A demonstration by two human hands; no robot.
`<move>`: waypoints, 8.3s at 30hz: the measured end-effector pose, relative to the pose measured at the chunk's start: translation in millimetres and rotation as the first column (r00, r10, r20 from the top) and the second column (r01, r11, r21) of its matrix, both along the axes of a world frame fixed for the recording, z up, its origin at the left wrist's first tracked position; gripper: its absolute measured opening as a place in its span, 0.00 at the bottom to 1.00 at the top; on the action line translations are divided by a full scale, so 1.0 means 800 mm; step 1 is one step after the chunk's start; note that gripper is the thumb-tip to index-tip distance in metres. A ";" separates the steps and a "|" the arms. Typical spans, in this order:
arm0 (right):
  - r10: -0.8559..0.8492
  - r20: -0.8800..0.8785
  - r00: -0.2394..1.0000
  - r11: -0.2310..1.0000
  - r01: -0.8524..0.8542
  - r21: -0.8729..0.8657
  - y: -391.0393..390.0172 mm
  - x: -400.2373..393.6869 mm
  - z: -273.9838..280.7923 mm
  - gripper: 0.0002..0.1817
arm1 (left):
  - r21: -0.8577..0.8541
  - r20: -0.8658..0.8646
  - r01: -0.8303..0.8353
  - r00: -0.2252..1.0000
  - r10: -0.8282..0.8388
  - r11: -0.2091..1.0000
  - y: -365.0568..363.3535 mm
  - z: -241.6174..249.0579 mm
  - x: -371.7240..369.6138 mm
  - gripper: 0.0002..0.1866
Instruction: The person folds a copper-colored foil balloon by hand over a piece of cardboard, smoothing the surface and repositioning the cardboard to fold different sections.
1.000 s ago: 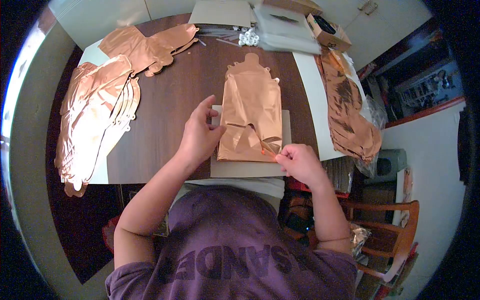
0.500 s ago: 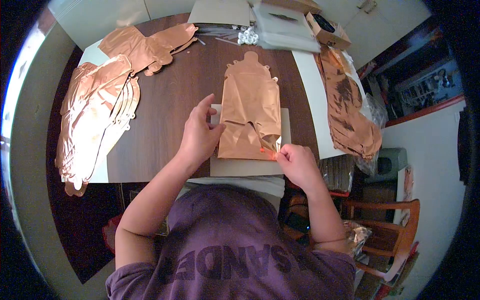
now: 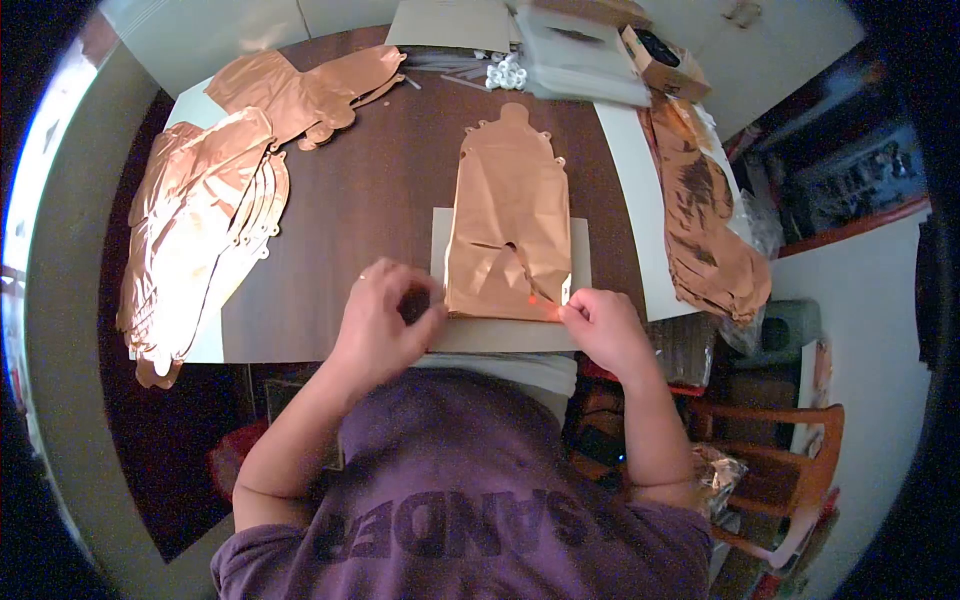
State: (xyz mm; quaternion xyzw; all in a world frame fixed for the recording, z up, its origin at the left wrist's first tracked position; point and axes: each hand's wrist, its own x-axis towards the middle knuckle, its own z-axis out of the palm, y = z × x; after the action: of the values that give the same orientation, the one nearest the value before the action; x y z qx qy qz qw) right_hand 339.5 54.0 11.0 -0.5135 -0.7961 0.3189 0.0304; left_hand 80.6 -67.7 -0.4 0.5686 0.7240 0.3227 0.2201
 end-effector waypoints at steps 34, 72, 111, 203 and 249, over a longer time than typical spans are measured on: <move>0.059 -0.086 0.995 0.987 -0.071 -0.146 0.011 0.017 -0.007 0.13 | -0.127 -0.041 0.086 0.995 -0.092 0.988 0.017 0.001 0.010 0.13; -0.033 0.116 0.993 0.950 -0.005 0.312 -0.030 -0.001 -0.012 0.12 | -0.121 -0.544 0.553 0.658 -0.521 0.824 0.005 -0.030 0.028 0.47; 0.278 0.143 0.950 0.877 -0.312 0.366 -0.081 -0.051 -0.041 0.46 | -0.022 -0.658 0.593 0.597 -0.458 0.805 0.232 -0.061 -0.013 0.37; 0.319 -0.235 0.918 0.944 -0.286 0.164 0.010 -0.088 0.091 0.13 | 0.277 -0.272 0.090 0.962 -0.012 0.956 0.008 -0.033 -0.062 0.25; -0.055 -0.389 0.920 0.933 -0.092 -0.348 0.100 -0.083 -0.028 0.11 | 0.110 -0.373 0.165 0.921 -0.113 0.980 0.031 -0.033 -0.032 0.38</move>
State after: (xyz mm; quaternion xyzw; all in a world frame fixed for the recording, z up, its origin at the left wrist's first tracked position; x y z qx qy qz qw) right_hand 272.8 134.2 -11.0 -0.4282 -0.7067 0.5557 0.0917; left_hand 55.3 -43.3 -26.8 0.6825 0.6856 0.2449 0.0639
